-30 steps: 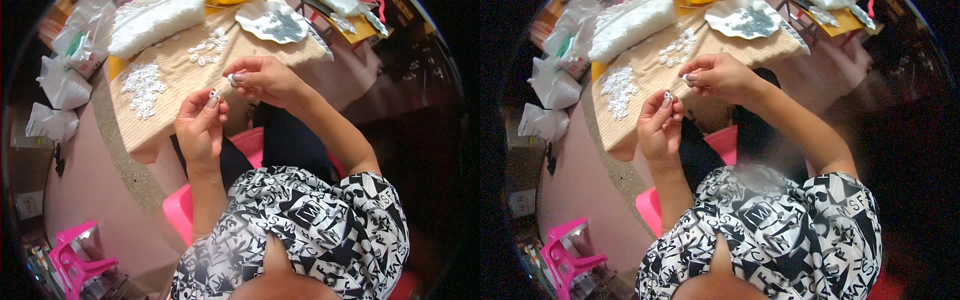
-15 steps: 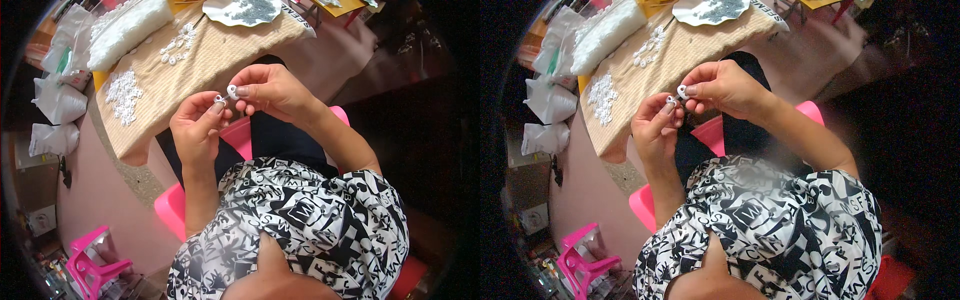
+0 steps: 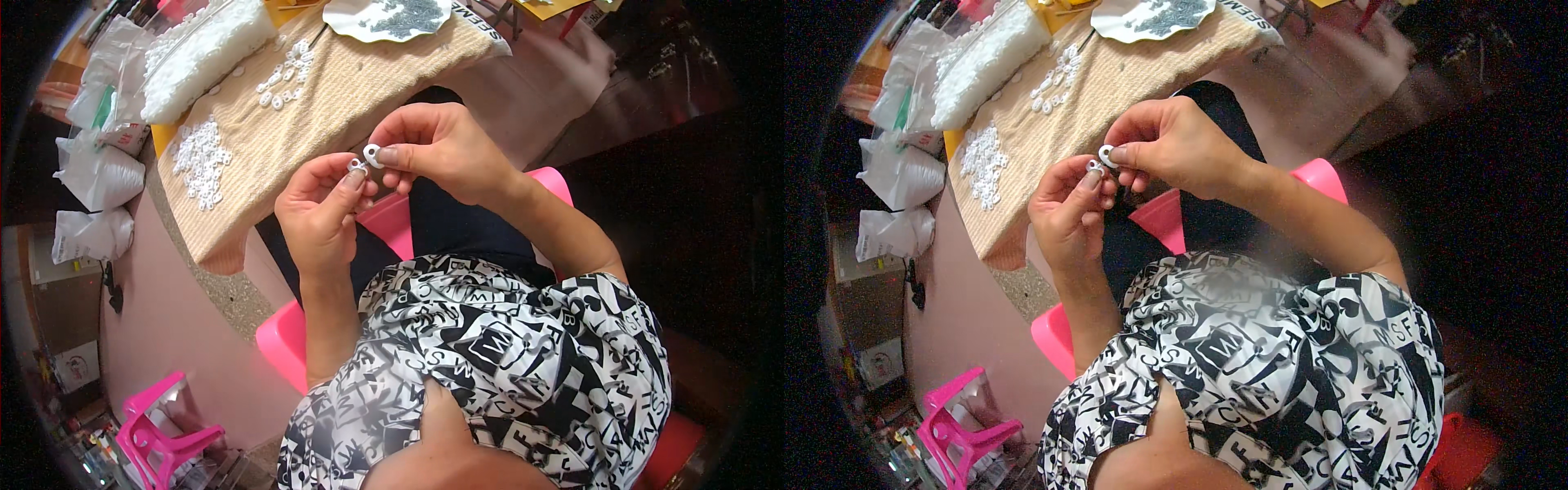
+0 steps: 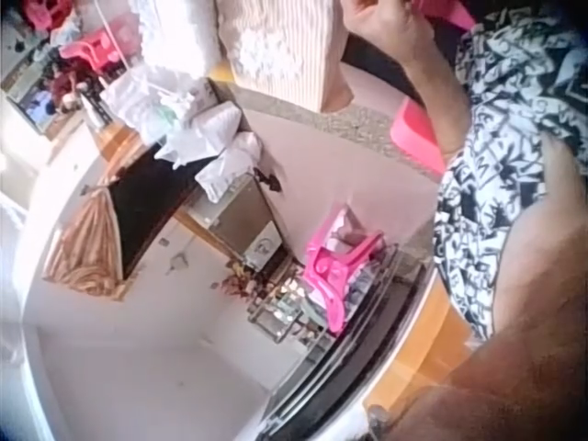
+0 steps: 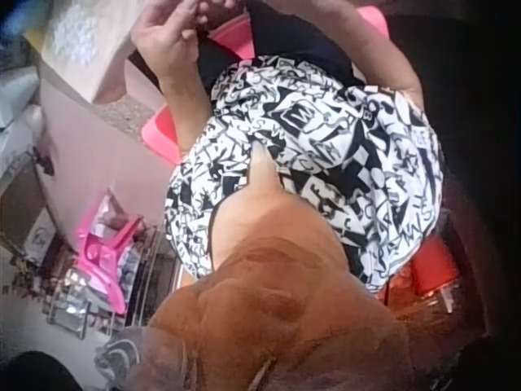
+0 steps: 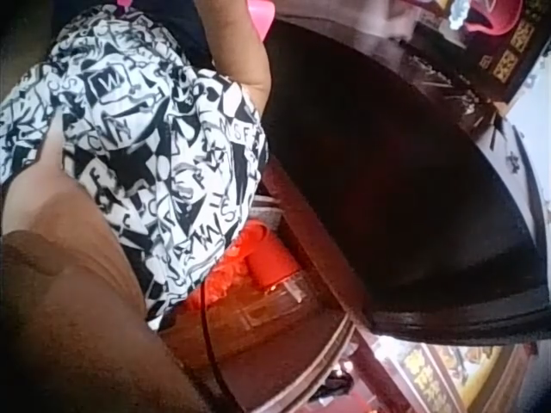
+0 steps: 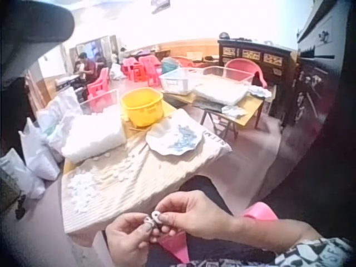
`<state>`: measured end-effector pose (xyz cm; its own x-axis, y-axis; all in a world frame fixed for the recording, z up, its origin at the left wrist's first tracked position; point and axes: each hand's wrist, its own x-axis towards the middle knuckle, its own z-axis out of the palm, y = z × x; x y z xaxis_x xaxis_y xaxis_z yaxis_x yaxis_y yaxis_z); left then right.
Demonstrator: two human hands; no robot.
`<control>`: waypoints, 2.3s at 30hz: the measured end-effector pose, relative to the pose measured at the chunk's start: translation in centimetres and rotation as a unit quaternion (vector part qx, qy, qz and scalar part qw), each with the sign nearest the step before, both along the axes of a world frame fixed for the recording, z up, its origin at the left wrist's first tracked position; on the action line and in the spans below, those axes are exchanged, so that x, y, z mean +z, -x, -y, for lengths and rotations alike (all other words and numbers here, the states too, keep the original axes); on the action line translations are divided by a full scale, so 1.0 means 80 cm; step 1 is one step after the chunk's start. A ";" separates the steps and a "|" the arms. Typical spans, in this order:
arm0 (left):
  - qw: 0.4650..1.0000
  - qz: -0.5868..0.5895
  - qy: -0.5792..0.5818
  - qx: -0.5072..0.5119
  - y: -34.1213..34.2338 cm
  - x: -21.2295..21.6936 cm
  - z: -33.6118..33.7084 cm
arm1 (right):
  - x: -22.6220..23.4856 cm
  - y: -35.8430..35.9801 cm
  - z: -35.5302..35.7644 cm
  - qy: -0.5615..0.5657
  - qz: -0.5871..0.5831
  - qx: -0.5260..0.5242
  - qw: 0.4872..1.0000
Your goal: Assembling small hardware components by hand, joining white plastic parts with small pins.
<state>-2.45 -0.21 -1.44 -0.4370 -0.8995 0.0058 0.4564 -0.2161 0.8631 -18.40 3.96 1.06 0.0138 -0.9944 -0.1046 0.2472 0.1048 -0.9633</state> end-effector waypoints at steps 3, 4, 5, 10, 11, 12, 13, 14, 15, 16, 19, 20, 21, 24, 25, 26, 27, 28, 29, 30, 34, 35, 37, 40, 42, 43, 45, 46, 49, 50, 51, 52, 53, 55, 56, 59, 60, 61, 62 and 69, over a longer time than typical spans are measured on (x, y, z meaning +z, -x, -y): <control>1.000 0.005 0.007 0.003 0.000 0.001 -0.002 | 0.003 0.000 -0.001 0.008 0.003 0.003 1.000; 1.000 0.001 0.012 0.004 0.000 0.001 -0.002 | 0.003 0.000 -0.002 0.007 0.003 0.002 1.000; 1.000 -0.003 0.017 0.006 0.000 0.000 -0.002 | 0.003 0.000 -0.002 0.014 -0.001 0.003 1.000; 0.999 0.020 0.039 0.019 0.002 0.000 -0.005 | 0.001 0.000 -0.003 0.036 -0.026 0.000 0.999; 0.998 0.029 0.045 0.021 0.001 0.000 -0.005 | 0.002 -0.001 -0.003 0.039 -0.036 0.000 0.999; 0.998 0.029 0.045 0.021 0.001 0.000 -0.005 | 0.002 -0.001 -0.004 0.042 -0.047 0.000 0.998; 0.998 0.040 0.055 0.016 0.001 -0.001 -0.006 | 0.002 -0.003 -0.005 0.042 -0.047 -0.001 0.998; 0.997 0.051 0.064 0.011 0.001 -0.001 -0.007 | 0.001 -0.006 -0.006 0.066 -0.077 -0.011 0.995; 0.997 0.051 0.064 0.011 0.001 0.000 -0.007 | 0.000 -0.008 -0.006 0.091 -0.107 -0.021 0.990; 0.996 0.058 0.069 0.010 0.001 0.002 -0.008 | 0.000 -0.008 -0.006 0.091 -0.107 -0.020 0.990; 0.996 0.048 0.075 0.014 0.003 0.000 -0.008 | 0.000 -0.006 -0.005 0.079 -0.074 -0.019 0.994; 0.996 0.030 0.076 0.019 0.003 0.000 -0.008 | 0.000 -0.005 -0.005 0.070 -0.067 -0.014 0.995; 0.996 0.030 0.077 0.020 0.002 0.001 -0.007 | 0.001 -0.004 -0.005 0.062 -0.060 -0.008 0.996; 0.998 0.020 0.062 0.001 0.002 0.002 -0.005 | 0.003 -0.001 -0.004 0.054 -0.021 -0.012 0.998; 0.999 0.002 0.051 -0.007 0.002 0.001 -0.005 | 0.004 -0.001 -0.005 0.054 -0.021 -0.012 0.998; 0.999 -0.017 0.041 -0.015 0.003 0.000 -0.004 | 0.005 -0.002 -0.005 0.051 -0.014 -0.012 0.999; 0.999 -0.016 0.041 -0.015 0.002 -0.003 -0.003 | 0.005 -0.002 -0.006 0.048 -0.008 -0.012 0.999; 0.998 -0.029 0.050 -0.031 0.001 -0.008 -0.001 | 0.006 -0.002 -0.007 0.049 -0.007 -0.011 0.999; 0.996 -0.042 0.060 -0.048 0.000 -0.011 0.000 | 0.005 -0.003 -0.007 0.046 -0.003 -0.006 0.999; 0.996 -0.041 0.060 -0.048 0.001 -0.012 0.000 | 0.004 -0.003 -0.007 0.044 0.000 -0.001 0.999; 0.992 -0.107 0.032 -0.056 0.006 -0.016 -0.001 | 0.005 -0.007 -0.007 0.050 0.003 -0.009 0.999; 0.992 -0.109 0.032 -0.058 0.007 -0.018 -0.002 | 0.006 -0.008 -0.008 0.049 -0.001 -0.014 0.999; 0.990 -0.121 0.038 -0.066 0.008 -0.022 -0.001 | 0.007 -0.007 -0.008 0.048 -0.005 -0.018 0.999; 0.986 -0.142 0.053 -0.076 0.009 -0.027 0.002 | 0.007 -0.005 -0.008 0.059 -0.008 -0.013 0.998; 0.984 -0.150 0.062 -0.077 0.009 -0.025 0.001 | 0.008 -0.003 -0.009 0.061 -0.024 0.001 0.998; 0.984 -0.147 0.064 -0.079 0.010 -0.022 -0.002 | 0.009 -0.003 -0.009 0.061 -0.024 0.001 0.998; 0.984 -0.144 0.066 -0.082 0.011 -0.022 -0.004 | 0.009 -0.004 -0.009 0.062 -0.022 0.005 0.998; 0.982 -0.146 0.083 -0.090 0.012 -0.024 -0.003 | 0.009 -0.003 -0.010 0.062 -0.022 0.005 0.998; 0.976 -0.148 0.126 -0.101 0.011 -0.034 0.000 | 0.008 -0.001 -0.011 0.071 -0.029 0.006 0.997; 0.972 -0.148 0.152 -0.103 0.011 -0.036 0.002 | 0.010 -0.001 -0.012 0.067 -0.031 0.011 0.997; 0.972 -0.147 0.152 -0.103 0.012 -0.036 0.002 | 0.012 -0.001 -0.013 0.062 -0.032 0.016 0.997; 0.968 -0.141 0.186 -0.092 0.012 -0.037 0.002 | 0.012 0.000 -0.013 0.061 -0.032 0.015 0.998; 0.963 -0.134 0.220 -0.081 0.012 -0.037 0.002 | 0.012 0.001 -0.013 0.068 -0.042 0.021 0.997; 0.962 -0.141 0.218 -0.084 0.015 -0.039 0.002 | 0.011 0.002 -0.013 0.074 -0.051 0.027 0.996; 0.961 -0.148 0.217 -0.087 0.016 -0.040 0.001 | 0.011 0.002 -0.013 0.076 -0.053 0.031 0.995; 0.969 -0.160 0.178 -0.066 0.020 -0.037 -0.006 | 0.010 0.004 -0.012 0.082 -0.064 0.038 0.994; 0.969 -0.159 0.176 -0.066 0.020 -0.040 -0.005 | 0.010 0.004 -0.012 0.088 -0.072 0.041 0.993; 0.964 -0.154 0.206 -0.071 0.019 -0.044 -0.002 | 0.010 0.003 -0.012 0.087 -0.072 0.042 0.993; 0.957 -0.148 0.236 -0.075 0.019 -0.047 0.000 | 0.010 0.002 -0.013 0.087 -0.072 0.039 0.993; 0.963 -0.110 0.244 -0.039 0.022 -0.057 0.001 | 0.006 -0.001 -0.010 0.058 -0.076 0.021 0.995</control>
<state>-4.20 -0.33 -5.99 -0.4432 -0.7311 0.5187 0.6381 0.1491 0.7554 -18.29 4.74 1.56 0.0488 -0.9988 0.0077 0.0954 -0.0030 -0.9954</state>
